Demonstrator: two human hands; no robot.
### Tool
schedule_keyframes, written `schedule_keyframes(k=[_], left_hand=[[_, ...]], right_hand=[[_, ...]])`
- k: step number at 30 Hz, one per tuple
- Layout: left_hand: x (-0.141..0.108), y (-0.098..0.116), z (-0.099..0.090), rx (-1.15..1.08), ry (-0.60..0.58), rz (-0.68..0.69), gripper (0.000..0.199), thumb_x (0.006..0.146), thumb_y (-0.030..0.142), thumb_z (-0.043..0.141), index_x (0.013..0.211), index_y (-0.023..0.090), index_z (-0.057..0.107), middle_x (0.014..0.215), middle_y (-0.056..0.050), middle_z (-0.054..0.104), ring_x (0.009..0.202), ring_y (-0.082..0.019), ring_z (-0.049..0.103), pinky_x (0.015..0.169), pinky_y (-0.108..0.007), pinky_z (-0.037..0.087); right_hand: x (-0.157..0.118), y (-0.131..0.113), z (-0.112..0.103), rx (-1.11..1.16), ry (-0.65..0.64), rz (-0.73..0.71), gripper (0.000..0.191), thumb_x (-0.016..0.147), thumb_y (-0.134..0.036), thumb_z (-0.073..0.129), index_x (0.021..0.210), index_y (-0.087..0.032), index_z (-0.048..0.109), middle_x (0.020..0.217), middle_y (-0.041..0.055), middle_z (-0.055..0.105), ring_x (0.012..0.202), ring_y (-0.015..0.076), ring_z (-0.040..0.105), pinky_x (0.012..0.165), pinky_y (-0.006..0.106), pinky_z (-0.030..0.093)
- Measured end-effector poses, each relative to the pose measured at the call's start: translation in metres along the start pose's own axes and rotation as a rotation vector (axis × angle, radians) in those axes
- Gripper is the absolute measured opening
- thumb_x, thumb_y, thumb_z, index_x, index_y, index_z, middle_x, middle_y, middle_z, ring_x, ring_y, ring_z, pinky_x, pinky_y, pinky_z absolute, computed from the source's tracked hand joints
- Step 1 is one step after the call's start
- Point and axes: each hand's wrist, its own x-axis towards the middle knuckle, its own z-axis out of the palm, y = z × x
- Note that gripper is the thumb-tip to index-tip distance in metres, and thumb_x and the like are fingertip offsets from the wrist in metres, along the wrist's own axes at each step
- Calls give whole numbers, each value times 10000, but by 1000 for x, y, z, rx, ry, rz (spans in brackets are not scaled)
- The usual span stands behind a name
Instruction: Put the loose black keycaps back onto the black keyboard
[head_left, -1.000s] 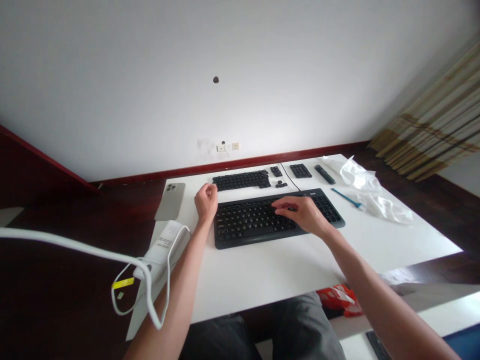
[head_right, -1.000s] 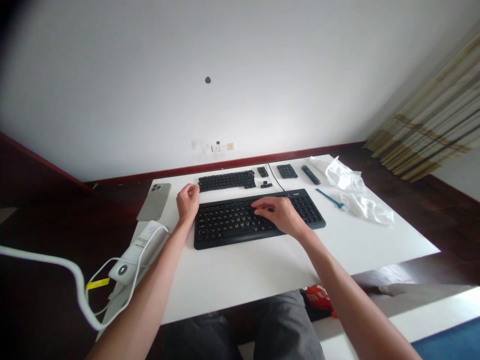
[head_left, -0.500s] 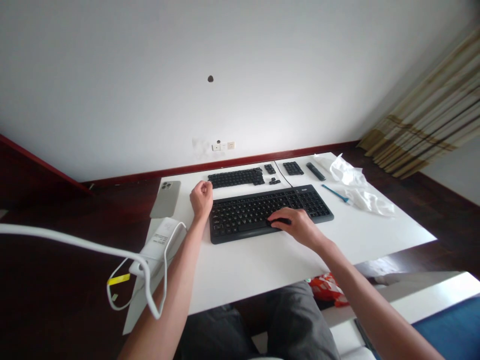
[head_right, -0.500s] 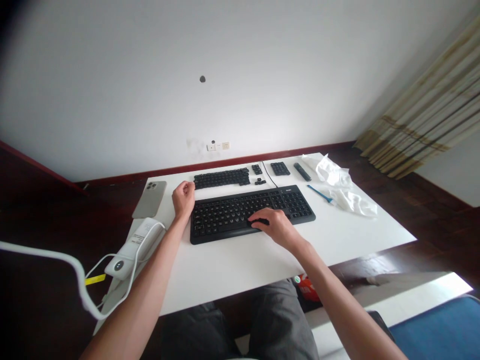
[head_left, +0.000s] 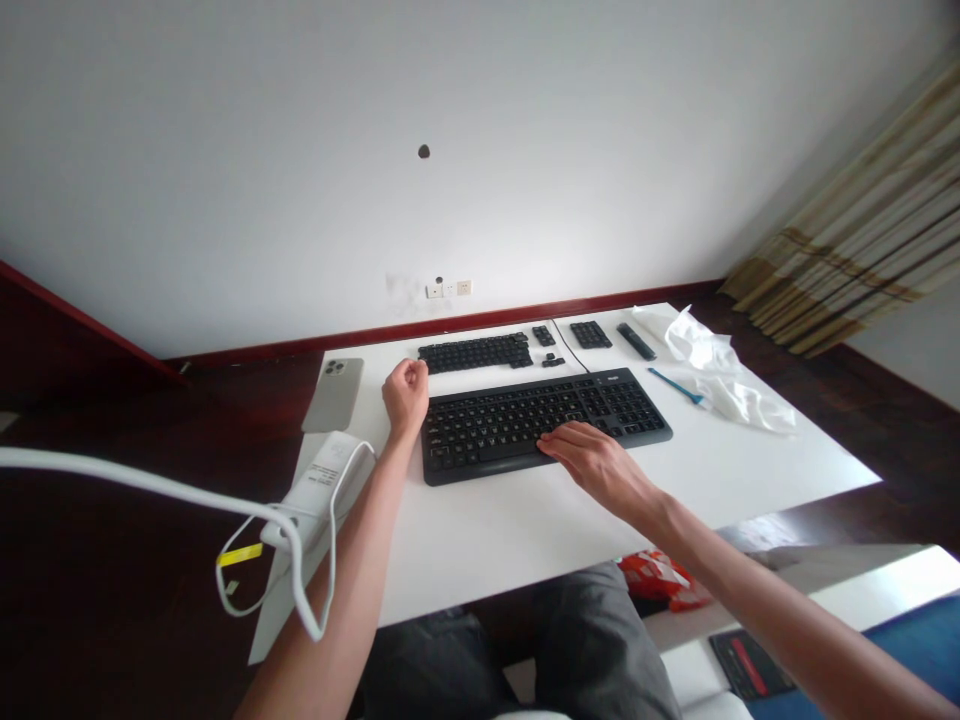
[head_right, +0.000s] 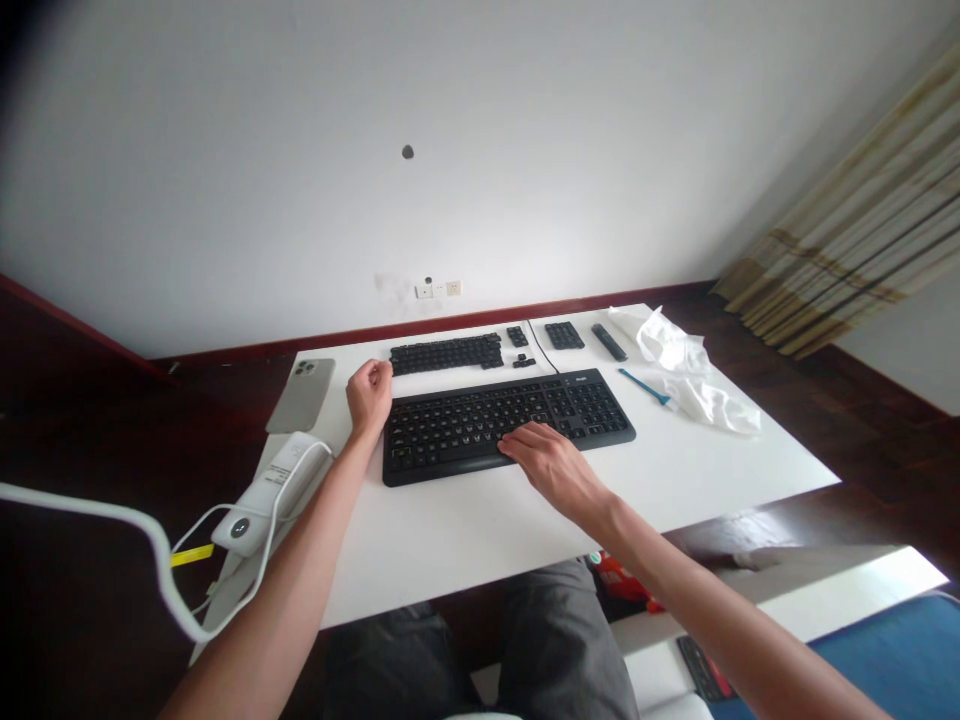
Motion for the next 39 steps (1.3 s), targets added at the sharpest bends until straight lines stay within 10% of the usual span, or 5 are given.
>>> schedule_keyframes(k=[39], left_hand=[[-2,0,-1,-2,-21,1,340,950,377,544,656,217,489,569,35,495,556,-133,448,592,-266,314]], right_hand=[[-26,-21,23,12,145,105,483,971,-151,550,1445,-247,566,1277,92,724,1211,297,624,1035,520,537]])
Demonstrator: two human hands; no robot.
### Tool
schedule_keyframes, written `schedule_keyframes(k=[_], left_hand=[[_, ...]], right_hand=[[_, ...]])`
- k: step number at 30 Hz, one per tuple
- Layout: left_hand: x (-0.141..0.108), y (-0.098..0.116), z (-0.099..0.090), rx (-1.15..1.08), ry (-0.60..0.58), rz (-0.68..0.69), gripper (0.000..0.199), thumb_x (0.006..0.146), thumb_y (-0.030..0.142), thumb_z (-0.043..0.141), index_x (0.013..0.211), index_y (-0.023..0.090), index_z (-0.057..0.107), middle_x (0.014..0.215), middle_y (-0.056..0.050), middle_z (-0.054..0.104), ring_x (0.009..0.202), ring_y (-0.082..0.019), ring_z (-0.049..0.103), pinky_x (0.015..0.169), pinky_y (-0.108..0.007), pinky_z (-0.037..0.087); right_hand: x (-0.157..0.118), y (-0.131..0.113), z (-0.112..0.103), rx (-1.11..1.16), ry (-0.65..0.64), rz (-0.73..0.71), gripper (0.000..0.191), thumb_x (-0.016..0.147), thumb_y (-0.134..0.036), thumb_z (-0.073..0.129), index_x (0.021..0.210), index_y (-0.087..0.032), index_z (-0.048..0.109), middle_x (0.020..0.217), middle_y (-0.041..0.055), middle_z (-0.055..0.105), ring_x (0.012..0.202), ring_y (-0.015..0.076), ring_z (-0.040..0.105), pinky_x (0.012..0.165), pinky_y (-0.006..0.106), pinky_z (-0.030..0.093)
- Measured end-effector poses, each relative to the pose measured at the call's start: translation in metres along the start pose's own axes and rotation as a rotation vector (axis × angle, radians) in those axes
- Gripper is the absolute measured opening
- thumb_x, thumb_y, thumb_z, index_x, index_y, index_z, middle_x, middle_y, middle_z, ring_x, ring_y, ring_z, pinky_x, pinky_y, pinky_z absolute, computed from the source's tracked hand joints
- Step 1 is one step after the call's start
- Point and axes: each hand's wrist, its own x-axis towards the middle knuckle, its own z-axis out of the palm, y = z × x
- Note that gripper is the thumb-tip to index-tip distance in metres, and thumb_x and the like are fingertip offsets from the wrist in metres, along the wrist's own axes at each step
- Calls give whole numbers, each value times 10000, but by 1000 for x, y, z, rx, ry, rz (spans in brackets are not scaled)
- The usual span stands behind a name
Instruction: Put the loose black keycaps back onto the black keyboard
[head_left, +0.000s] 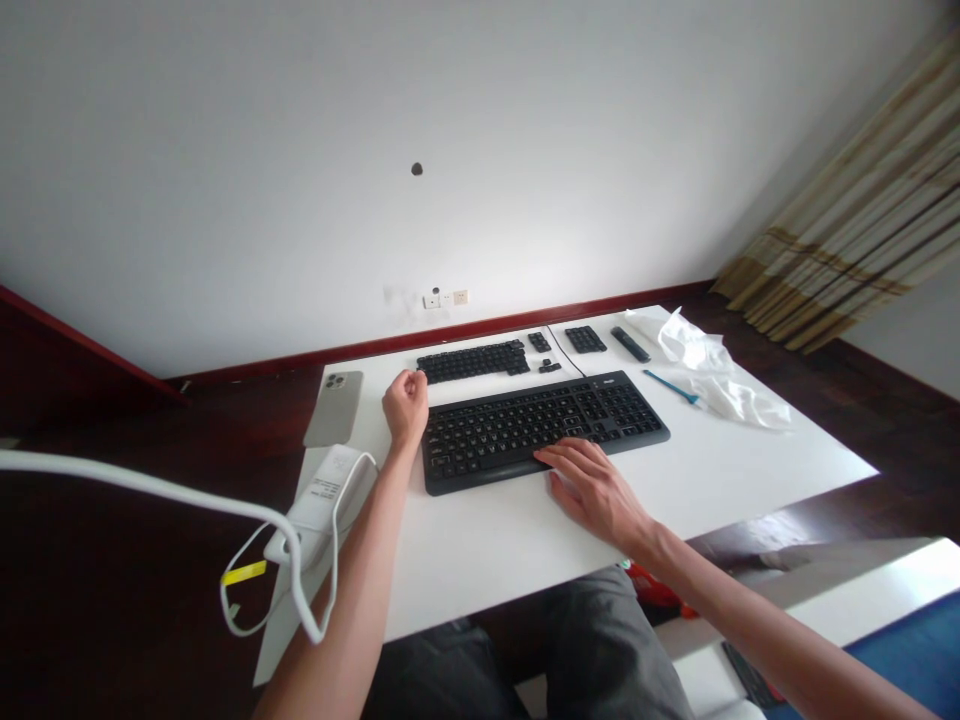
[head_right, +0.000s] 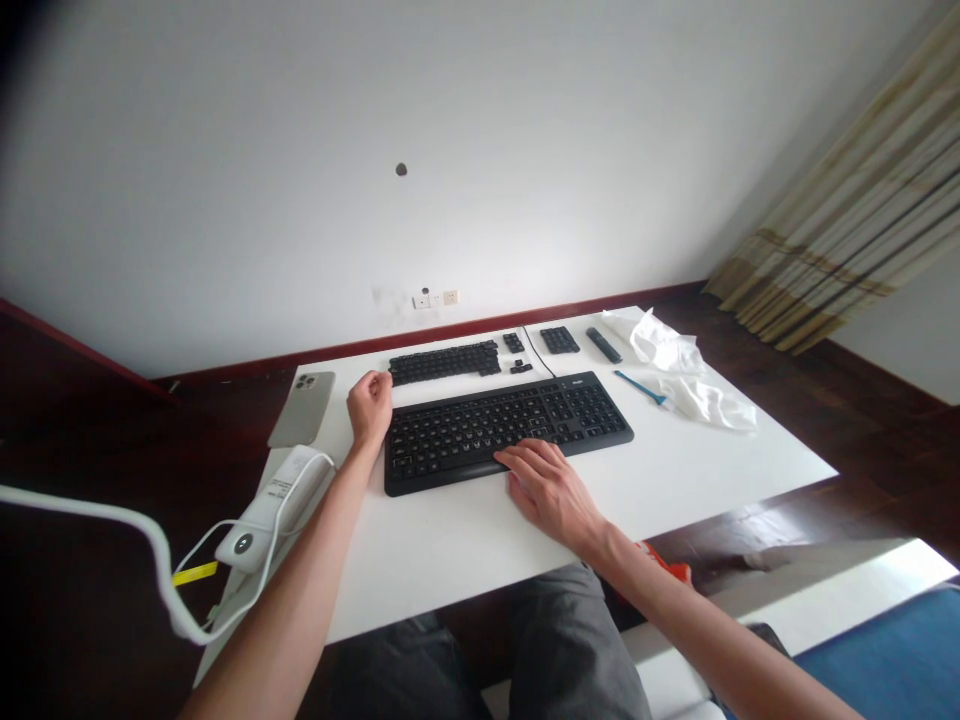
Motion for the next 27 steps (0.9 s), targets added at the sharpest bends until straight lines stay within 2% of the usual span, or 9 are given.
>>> schedule_keyframes(k=[9,12,17,19,22,25,27], left_hand=[[0,0,-1,10,4,-11,352,951,391,540,648,221,481,570,29,500,556,-138,438,594,-267,314],[0,0,-1,9,8,-5,348,948,383,543,646,219,491,570,29,505,557,-137,445,597,-268,318],[2,-2,1,21,15,-24,329,939,382,551,656,218,515,586,23,535,576,-142,476,614,-265,330],[2,-2,1,25,19,-30,332,938,382,550,651,219,508,587,22,536,576,-142,473,615,-263,330],[3,-2,1,20,20,-30,336,941,384,546,652,219,502,593,22,537,577,-142,467,615,-260,333],[2,-2,0,16,20,-21,334,946,385,544,658,219,506,607,19,545,589,-142,476,620,-260,343],[2,-2,0,18,22,-15,341,950,384,543,655,219,498,595,24,527,581,-140,465,616,-262,340]], right_hand=[[1,1,-1,10,13,-5,420,977,-187,570,1391,-247,608,1283,91,730,1199,299,640,1035,527,545],[1,1,-1,15,26,-11,354,974,-174,576,1310,-248,657,1247,81,748,1171,290,651,1021,521,552],[11,4,-3,58,105,14,332,970,-174,573,1253,-282,708,1202,66,758,1159,276,659,1022,507,560],[27,9,-5,68,161,29,320,970,-181,569,1226,-289,728,1180,67,759,1147,279,657,1019,504,558],[64,25,-8,69,211,63,314,983,-185,541,1212,-270,739,1144,81,753,1106,283,661,1002,492,552],[108,51,-7,85,217,94,367,991,-145,470,1213,-251,742,1150,80,740,1058,258,683,986,440,546],[133,69,-3,79,176,108,423,958,-92,446,1215,-238,748,1132,77,741,1017,246,693,936,400,555]])
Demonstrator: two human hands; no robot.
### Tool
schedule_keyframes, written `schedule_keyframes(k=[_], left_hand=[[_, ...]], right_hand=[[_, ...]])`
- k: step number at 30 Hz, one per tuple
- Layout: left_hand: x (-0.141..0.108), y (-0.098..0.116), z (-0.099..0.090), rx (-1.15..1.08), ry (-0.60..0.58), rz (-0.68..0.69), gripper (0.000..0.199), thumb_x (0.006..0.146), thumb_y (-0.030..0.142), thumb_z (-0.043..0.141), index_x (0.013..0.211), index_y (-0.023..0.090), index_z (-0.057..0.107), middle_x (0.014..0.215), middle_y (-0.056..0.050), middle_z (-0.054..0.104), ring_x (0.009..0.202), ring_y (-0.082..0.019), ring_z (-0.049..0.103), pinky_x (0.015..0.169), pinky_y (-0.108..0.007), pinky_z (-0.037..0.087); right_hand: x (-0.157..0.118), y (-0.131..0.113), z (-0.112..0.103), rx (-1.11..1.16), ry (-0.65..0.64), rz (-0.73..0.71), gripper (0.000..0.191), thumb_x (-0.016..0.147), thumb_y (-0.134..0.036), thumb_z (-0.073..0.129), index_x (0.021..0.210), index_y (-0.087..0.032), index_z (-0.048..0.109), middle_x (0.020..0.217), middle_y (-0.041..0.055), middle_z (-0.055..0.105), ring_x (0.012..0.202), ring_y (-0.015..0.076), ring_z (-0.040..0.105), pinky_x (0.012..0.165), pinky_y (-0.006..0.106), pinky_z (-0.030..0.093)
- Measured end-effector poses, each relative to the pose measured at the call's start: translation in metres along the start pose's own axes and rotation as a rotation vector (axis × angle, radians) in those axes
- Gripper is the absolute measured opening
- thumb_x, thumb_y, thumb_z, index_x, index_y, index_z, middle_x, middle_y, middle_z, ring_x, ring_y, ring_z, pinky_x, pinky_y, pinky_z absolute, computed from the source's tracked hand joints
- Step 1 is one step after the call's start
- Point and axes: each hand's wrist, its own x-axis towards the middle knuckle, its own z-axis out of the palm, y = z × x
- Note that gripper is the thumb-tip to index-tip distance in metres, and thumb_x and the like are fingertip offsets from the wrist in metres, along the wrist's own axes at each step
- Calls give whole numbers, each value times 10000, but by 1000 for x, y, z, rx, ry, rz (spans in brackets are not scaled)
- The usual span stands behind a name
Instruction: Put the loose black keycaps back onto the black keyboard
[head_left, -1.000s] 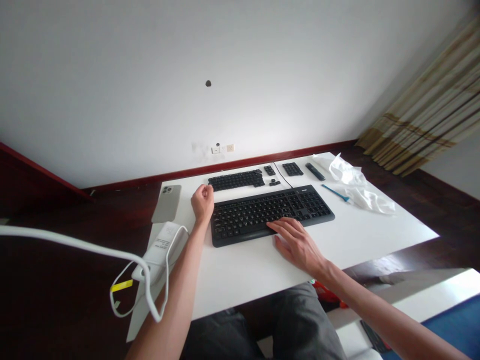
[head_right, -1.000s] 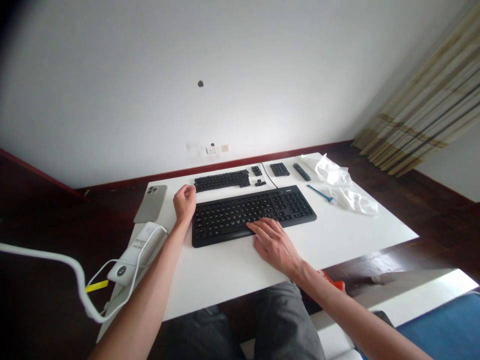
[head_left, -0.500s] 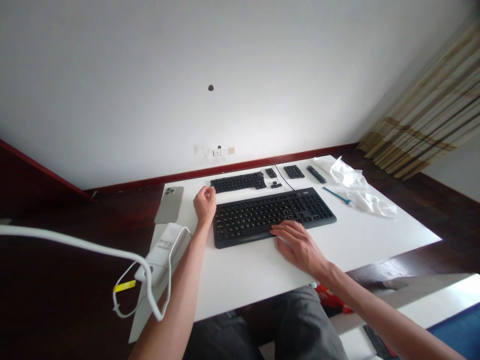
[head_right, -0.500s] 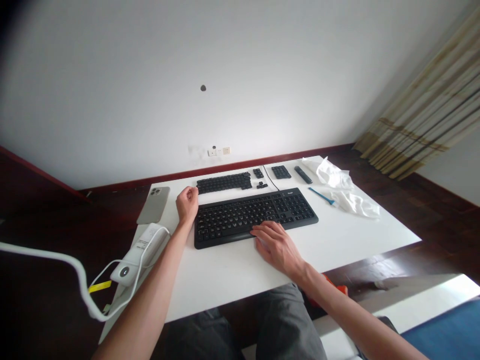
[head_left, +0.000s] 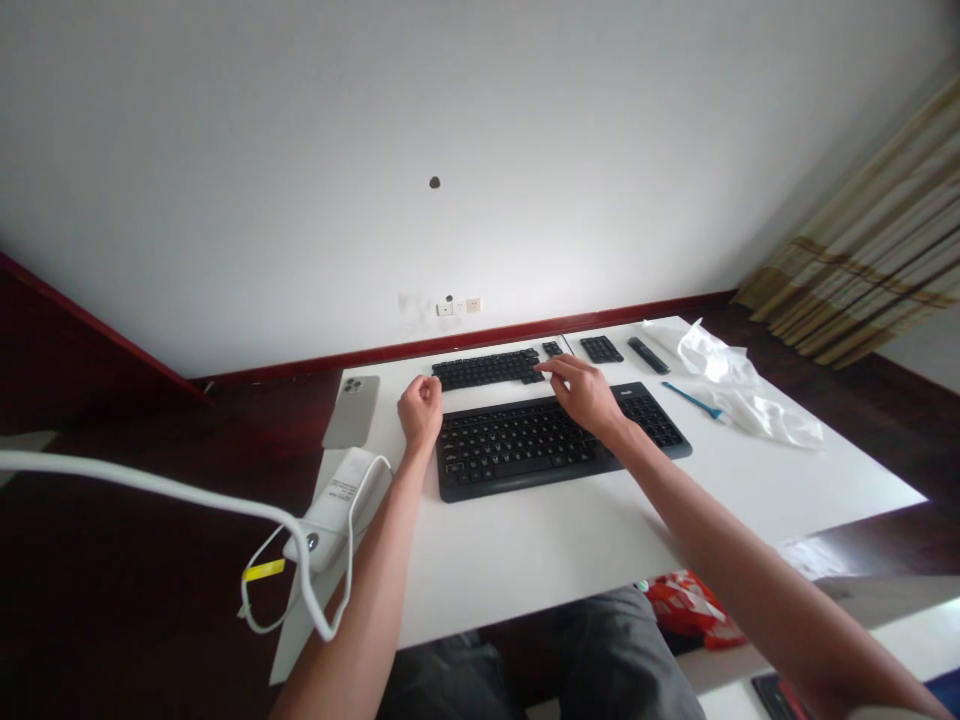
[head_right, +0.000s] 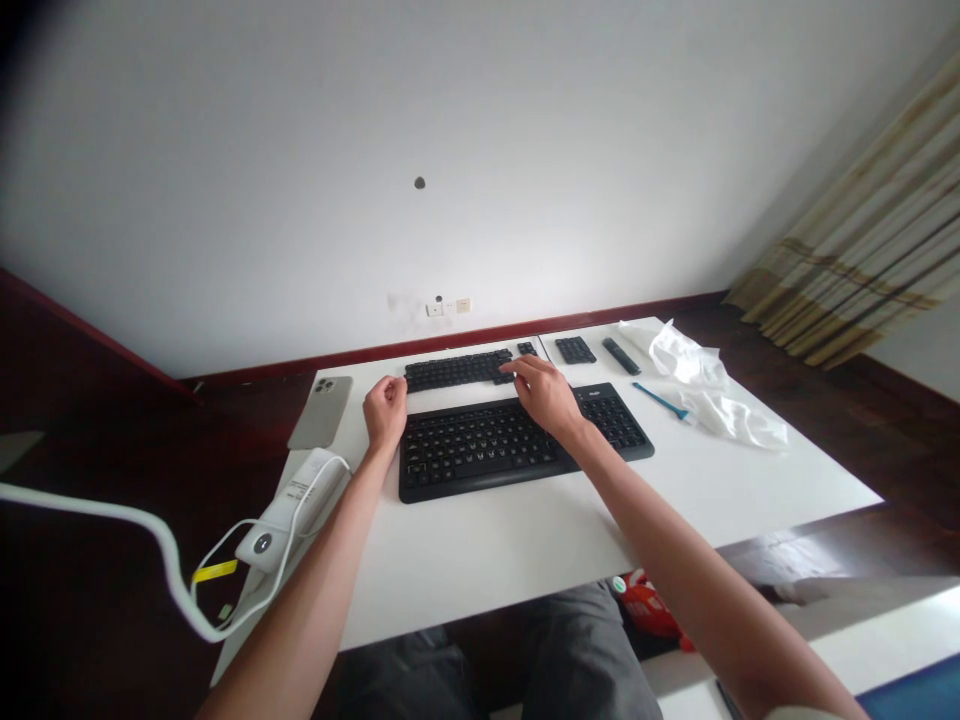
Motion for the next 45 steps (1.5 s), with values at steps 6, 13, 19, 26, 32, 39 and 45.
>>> schedule_keyframes(k=[6,13,19,26,32,39,45], left_hand=[[0,0,0,-17,-7,-1,353,955,386,547,650,218,490,566,36,487,559,-132,444,603,-263,330],[0,-1,1,-2,-18,4,340,959,380,552,663,215,516,581,28,525,561,-135,458,606,-268,332],[1,-3,2,-10,-17,11,345,958,377,551,658,212,508,573,32,513,562,-131,464,604,-263,329],[0,-2,2,-21,-14,8,348,956,375,550,652,215,493,565,36,489,551,-128,444,591,-261,321],[0,1,1,-17,-13,-2,344,952,373,557,651,214,503,561,37,479,547,-130,432,586,-264,318],[-1,0,2,-18,-11,2,335,952,363,561,656,213,513,573,32,504,563,-134,458,603,-265,332],[-1,-1,1,-19,-6,4,332,951,362,559,657,215,516,583,27,523,573,-138,469,608,-266,335]], right_hand=[[18,30,27,-58,-83,-4,432,887,-26,455,1099,-187,795,1096,97,757,1022,255,701,970,409,547],[5,33,35,-86,-123,-16,396,904,-39,469,1092,-152,798,1114,112,756,1025,250,704,985,392,545],[7,35,36,-106,-165,-7,371,893,-39,499,1075,-153,802,1119,101,765,1031,250,705,1003,389,536],[4,25,31,-80,-191,-44,332,907,-58,526,1050,-184,799,1112,80,767,1044,259,682,1014,411,521],[10,26,30,-30,-206,-124,193,951,-170,633,1053,-206,792,1117,57,782,1065,266,651,1001,423,507],[21,21,32,-74,-300,-164,157,938,-146,661,898,-194,805,1009,60,798,961,264,666,939,406,518],[23,17,31,-42,-372,-109,202,939,-91,618,932,-179,800,1061,86,785,1012,249,714,952,363,543]])
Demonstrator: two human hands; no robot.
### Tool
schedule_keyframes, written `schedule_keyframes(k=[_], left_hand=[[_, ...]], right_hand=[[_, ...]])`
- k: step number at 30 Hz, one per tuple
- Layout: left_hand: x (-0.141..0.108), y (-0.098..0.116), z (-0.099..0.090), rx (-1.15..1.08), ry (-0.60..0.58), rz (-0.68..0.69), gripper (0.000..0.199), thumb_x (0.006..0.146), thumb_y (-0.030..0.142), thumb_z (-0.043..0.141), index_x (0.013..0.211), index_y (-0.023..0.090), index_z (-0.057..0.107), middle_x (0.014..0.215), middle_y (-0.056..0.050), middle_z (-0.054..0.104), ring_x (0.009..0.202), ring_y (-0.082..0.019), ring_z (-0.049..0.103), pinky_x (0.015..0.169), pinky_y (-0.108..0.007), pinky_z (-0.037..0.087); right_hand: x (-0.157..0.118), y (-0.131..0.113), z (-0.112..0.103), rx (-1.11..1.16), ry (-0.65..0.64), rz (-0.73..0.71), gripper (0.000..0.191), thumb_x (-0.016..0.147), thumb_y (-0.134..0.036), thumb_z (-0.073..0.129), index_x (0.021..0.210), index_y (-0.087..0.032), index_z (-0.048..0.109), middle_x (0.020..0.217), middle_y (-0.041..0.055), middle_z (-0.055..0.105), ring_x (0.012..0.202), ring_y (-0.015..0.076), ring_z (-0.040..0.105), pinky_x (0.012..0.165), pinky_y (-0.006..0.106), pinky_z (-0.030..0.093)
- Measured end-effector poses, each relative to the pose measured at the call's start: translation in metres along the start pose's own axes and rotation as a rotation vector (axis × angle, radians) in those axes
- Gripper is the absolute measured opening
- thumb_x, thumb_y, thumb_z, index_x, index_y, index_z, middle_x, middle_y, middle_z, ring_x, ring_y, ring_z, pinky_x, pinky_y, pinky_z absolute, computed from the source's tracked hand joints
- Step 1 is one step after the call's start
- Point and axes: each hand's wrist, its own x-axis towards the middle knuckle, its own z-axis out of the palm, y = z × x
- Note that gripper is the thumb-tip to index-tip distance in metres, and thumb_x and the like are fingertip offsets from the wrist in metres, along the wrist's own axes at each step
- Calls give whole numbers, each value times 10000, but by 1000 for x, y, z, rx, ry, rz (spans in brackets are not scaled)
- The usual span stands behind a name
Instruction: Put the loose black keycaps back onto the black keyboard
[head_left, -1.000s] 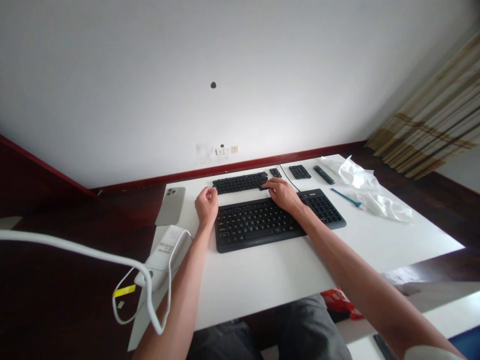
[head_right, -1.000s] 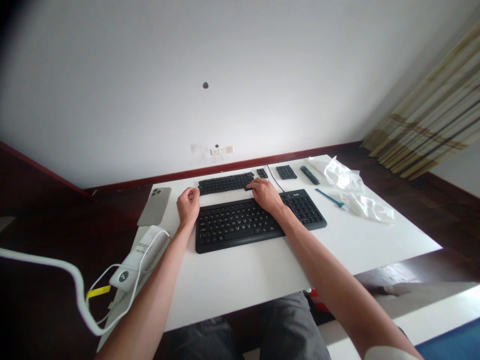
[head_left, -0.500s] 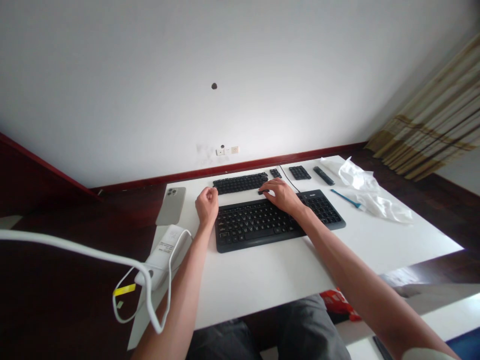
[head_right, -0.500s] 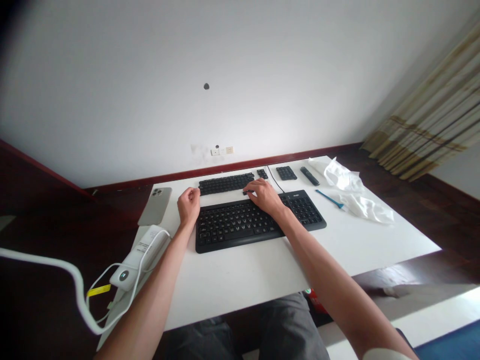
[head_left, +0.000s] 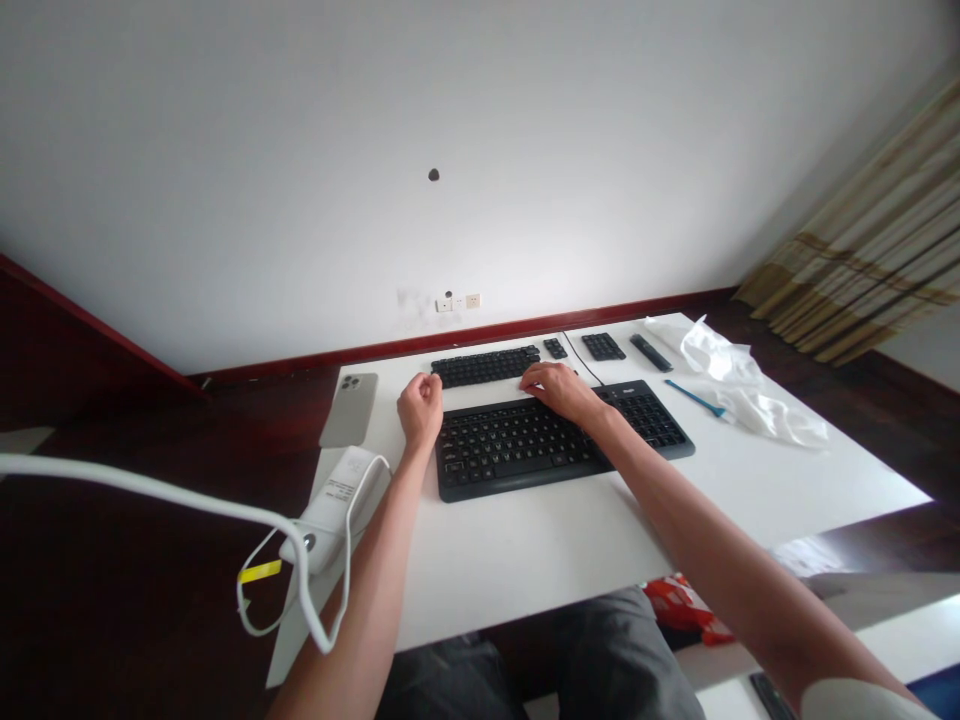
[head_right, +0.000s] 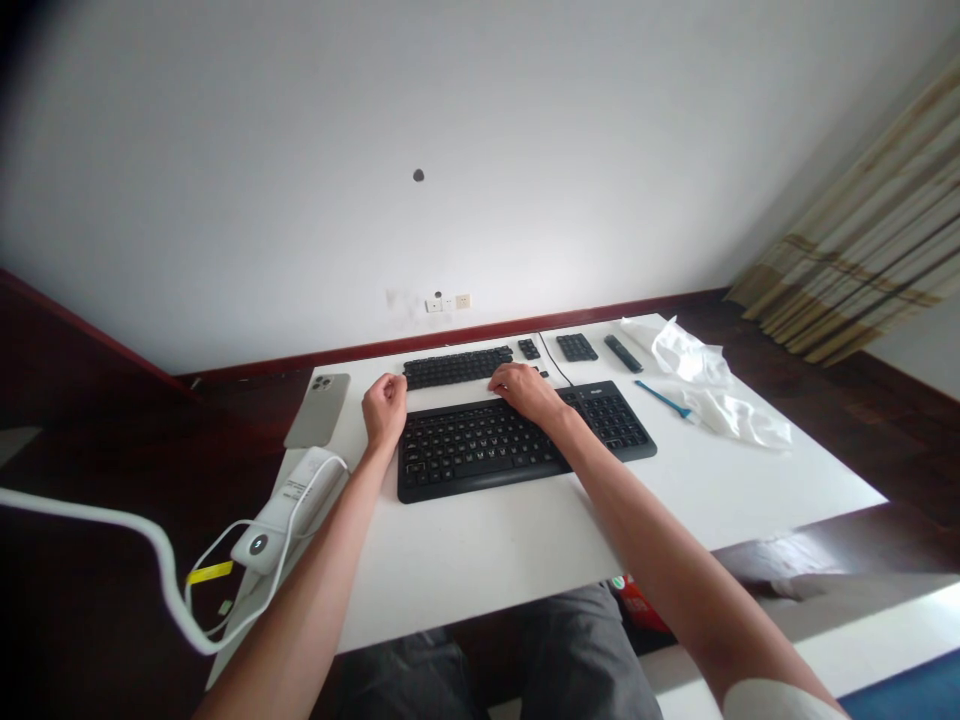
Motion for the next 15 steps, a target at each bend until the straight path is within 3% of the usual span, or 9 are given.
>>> schedule_keyframes(k=[10,13,15], left_hand=[[0,1,-1,-5,-2,4,349,954,370,552,650,216,482,568,35,502,566,-132,464,613,-265,328],[0,1,-2,-5,-5,-1,351,954,380,554,652,217,479,581,30,519,573,-134,473,614,-263,332],[0,2,-3,-3,-2,-2,352,953,378,553,650,217,475,582,29,522,576,-135,476,616,-262,335]], right_hand=[[3,-3,-3,-30,-50,22,306,862,7,575,919,-205,787,1036,72,783,1012,236,724,964,346,551],[1,-8,-7,43,19,36,244,864,-42,614,925,-206,783,1010,76,775,1008,252,708,961,388,548],[-5,-13,-12,212,104,112,173,875,-123,659,958,-216,779,1029,65,774,995,246,707,957,400,549]])
